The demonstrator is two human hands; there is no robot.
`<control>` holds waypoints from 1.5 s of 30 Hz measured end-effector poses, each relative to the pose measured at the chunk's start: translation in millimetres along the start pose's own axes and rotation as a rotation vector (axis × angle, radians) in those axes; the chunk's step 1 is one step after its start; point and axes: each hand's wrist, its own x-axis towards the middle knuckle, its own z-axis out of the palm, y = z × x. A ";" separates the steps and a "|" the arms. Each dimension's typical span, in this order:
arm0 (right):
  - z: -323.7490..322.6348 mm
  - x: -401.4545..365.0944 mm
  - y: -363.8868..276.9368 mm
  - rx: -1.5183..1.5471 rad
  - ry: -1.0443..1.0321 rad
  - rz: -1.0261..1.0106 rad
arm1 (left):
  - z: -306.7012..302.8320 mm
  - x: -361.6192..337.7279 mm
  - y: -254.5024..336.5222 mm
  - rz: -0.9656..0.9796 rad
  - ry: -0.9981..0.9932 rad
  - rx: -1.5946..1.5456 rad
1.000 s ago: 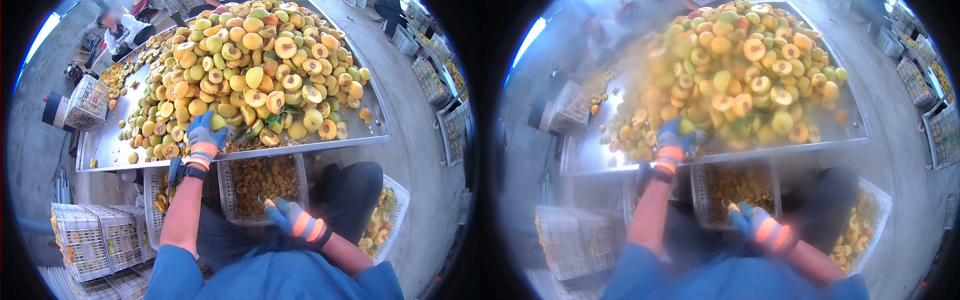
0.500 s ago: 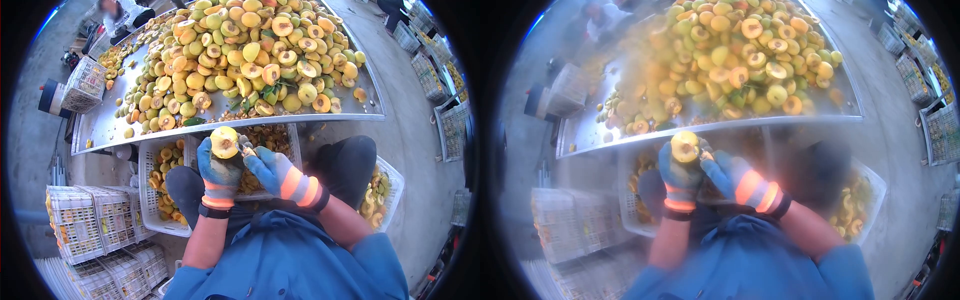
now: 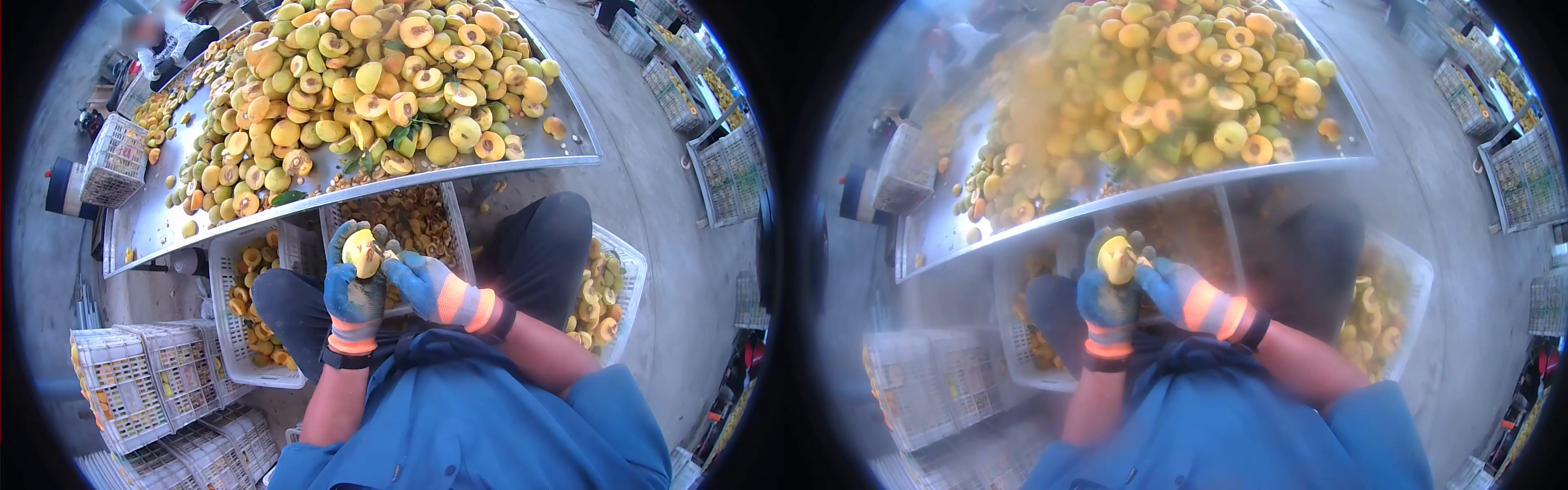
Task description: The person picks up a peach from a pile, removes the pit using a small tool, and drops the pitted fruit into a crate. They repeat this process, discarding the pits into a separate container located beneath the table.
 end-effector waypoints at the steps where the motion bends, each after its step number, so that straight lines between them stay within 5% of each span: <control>1: 1.9 -1.2 3.1 -0.007 0.004 -0.014 | -3.2 -1.5 -6.2 0.034 0.010 0.057; 4: 10.5 -0.2 16.3 0.050 -0.002 -0.027 | -3.0 -3.6 -20.4 0.114 0.136 0.213; 8: -4.9 6.9 -17.1 0.506 -0.191 0.484 | -5.1 -3.9 -31.6 0.182 0.234 0.387; 11: -10.0 7.4 -29.7 0.539 -0.229 0.616 | -7.8 -5.5 -35.0 0.201 0.247 0.385; 14: -2.6 6.2 -11.8 0.457 -0.209 0.520 | -10.7 -5.8 -40.0 0.252 0.250 0.436; 20: 5.6 8.3 31.7 -0.063 -0.217 -0.005 | -14.2 -10.2 -43.8 0.291 0.270 0.599; 23: 2.8 12.4 13.3 0.354 -0.281 0.469 | -10.6 -11.0 -38.1 0.259 0.247 0.516; 26: 8.9 12.7 28.1 0.363 -0.253 0.399 | -14.5 -10.0 -40.2 0.270 0.249 0.511; 29: 18.0 7.0 74.2 -0.464 -0.209 -0.273 | -8.2 -7.8 -47.3 0.296 0.340 0.449; 33: 7.7 11.1 30.5 -0.116 -0.309 0.060 | -5.3 -5.8 -46.6 0.306 0.354 0.401; 35: 3.1 15.8 25.8 -0.165 -0.304 -0.034 | -3.3 -6.0 -45.6 0.269 0.362 0.353; 38: -2.9 18.7 -0.8 0.303 -0.384 0.601 | -5.5 -6.4 -42.0 0.111 0.327 0.106; 45: -6.2 9.3 -0.3 0.589 -0.384 0.739 | -31.7 -10.2 -29.3 -0.002 0.142 0.185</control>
